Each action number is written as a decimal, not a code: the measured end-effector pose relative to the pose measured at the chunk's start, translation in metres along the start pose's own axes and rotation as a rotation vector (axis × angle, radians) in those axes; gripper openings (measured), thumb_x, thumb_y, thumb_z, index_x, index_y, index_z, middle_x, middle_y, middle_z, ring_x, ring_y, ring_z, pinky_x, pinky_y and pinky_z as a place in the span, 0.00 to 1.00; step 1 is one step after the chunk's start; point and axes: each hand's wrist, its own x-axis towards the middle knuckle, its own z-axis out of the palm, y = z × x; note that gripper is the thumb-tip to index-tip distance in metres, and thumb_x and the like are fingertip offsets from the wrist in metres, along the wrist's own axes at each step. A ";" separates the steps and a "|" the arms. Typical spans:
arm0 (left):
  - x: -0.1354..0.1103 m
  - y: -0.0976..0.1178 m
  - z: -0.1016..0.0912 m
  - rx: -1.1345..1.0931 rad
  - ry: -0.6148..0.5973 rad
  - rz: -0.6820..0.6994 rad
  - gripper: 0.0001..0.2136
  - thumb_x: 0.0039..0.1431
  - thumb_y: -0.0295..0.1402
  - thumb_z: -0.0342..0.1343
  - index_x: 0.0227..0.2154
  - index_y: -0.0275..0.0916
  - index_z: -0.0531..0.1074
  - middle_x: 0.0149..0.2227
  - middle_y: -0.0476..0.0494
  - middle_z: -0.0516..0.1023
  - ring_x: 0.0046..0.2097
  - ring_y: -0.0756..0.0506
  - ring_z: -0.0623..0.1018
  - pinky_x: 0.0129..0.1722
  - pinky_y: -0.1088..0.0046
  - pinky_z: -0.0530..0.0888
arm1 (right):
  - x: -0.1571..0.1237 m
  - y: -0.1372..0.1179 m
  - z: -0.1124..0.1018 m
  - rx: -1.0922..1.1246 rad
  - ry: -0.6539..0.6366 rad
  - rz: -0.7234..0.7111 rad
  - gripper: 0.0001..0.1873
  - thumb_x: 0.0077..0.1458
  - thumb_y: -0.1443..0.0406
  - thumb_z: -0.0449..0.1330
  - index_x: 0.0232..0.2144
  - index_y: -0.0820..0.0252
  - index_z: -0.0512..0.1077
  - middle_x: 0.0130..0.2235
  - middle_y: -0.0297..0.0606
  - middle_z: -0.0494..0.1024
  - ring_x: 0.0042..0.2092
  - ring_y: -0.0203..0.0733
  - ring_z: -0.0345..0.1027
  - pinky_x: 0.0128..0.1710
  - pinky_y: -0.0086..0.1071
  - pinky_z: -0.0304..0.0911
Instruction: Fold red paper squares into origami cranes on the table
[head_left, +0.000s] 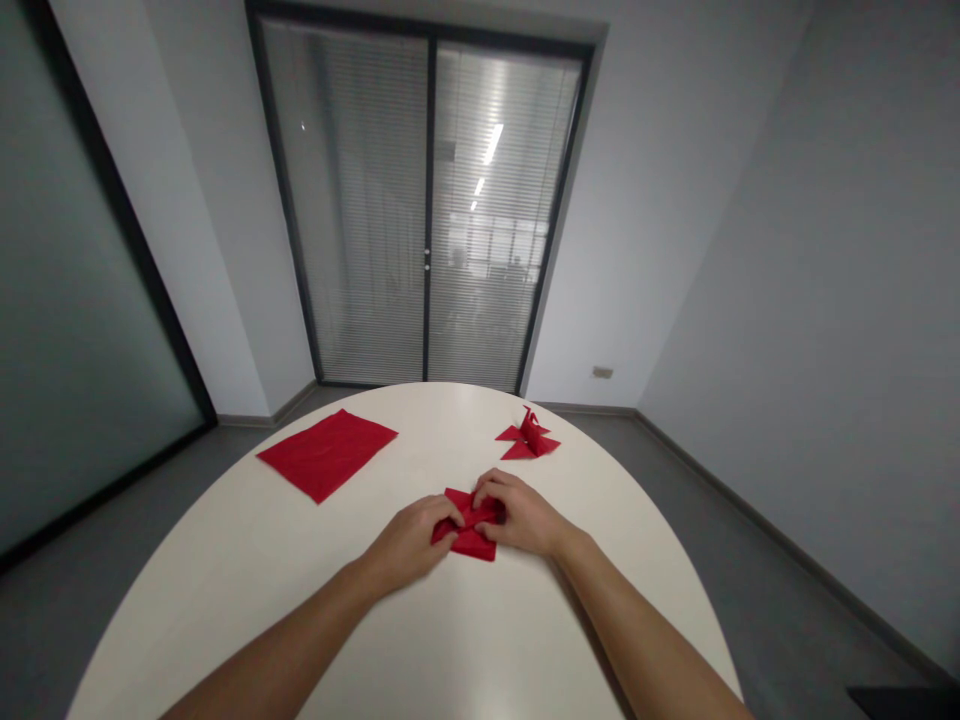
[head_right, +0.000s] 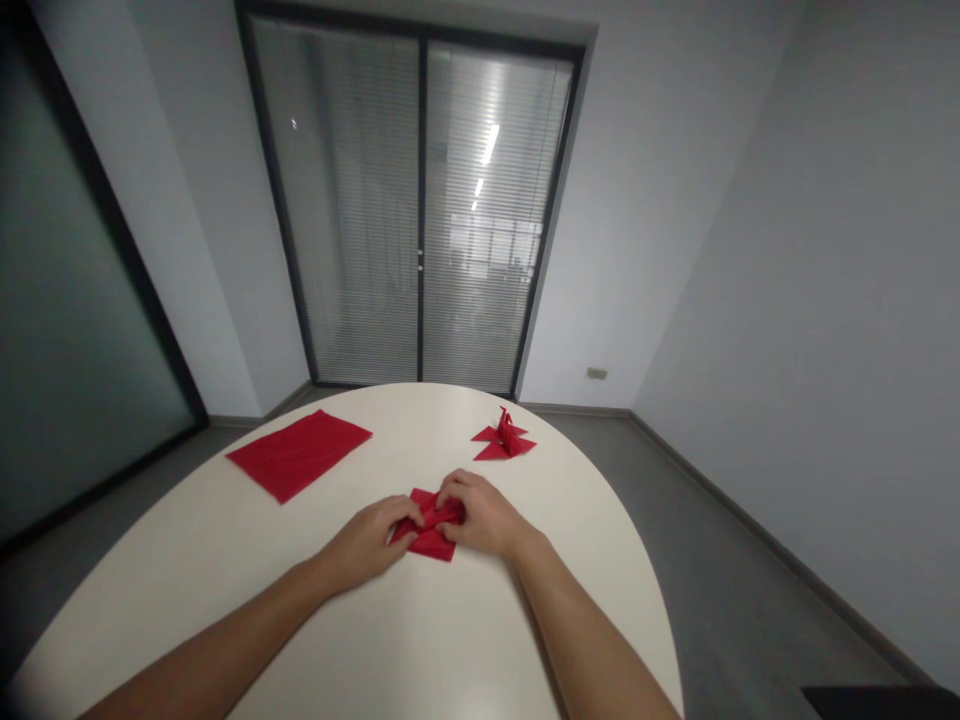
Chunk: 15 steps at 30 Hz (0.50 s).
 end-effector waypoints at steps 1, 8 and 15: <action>0.000 0.000 0.000 -0.006 0.000 -0.004 0.12 0.54 0.20 0.54 0.37 0.42 0.75 0.41 0.46 0.80 0.44 0.44 0.77 0.46 0.70 0.71 | 0.000 0.000 0.000 0.001 -0.003 -0.003 0.14 0.45 0.73 0.66 0.36 0.57 0.74 0.45 0.38 0.75 0.44 0.44 0.69 0.46 0.35 0.65; 0.001 0.004 -0.004 -0.061 0.021 0.019 0.14 0.54 0.18 0.51 0.39 0.42 0.73 0.42 0.47 0.77 0.44 0.45 0.76 0.46 0.70 0.72 | -0.001 0.000 -0.001 -0.083 0.011 0.099 0.27 0.45 0.69 0.68 0.49 0.57 0.70 0.41 0.40 0.76 0.43 0.48 0.69 0.43 0.37 0.65; 0.002 0.000 -0.003 -0.026 0.159 -0.013 0.16 0.55 0.22 0.54 0.46 0.43 0.70 0.48 0.44 0.75 0.48 0.44 0.76 0.49 0.67 0.73 | 0.002 -0.003 -0.004 -0.104 -0.040 -0.056 0.14 0.55 0.71 0.63 0.44 0.56 0.78 0.40 0.39 0.80 0.43 0.45 0.72 0.48 0.37 0.65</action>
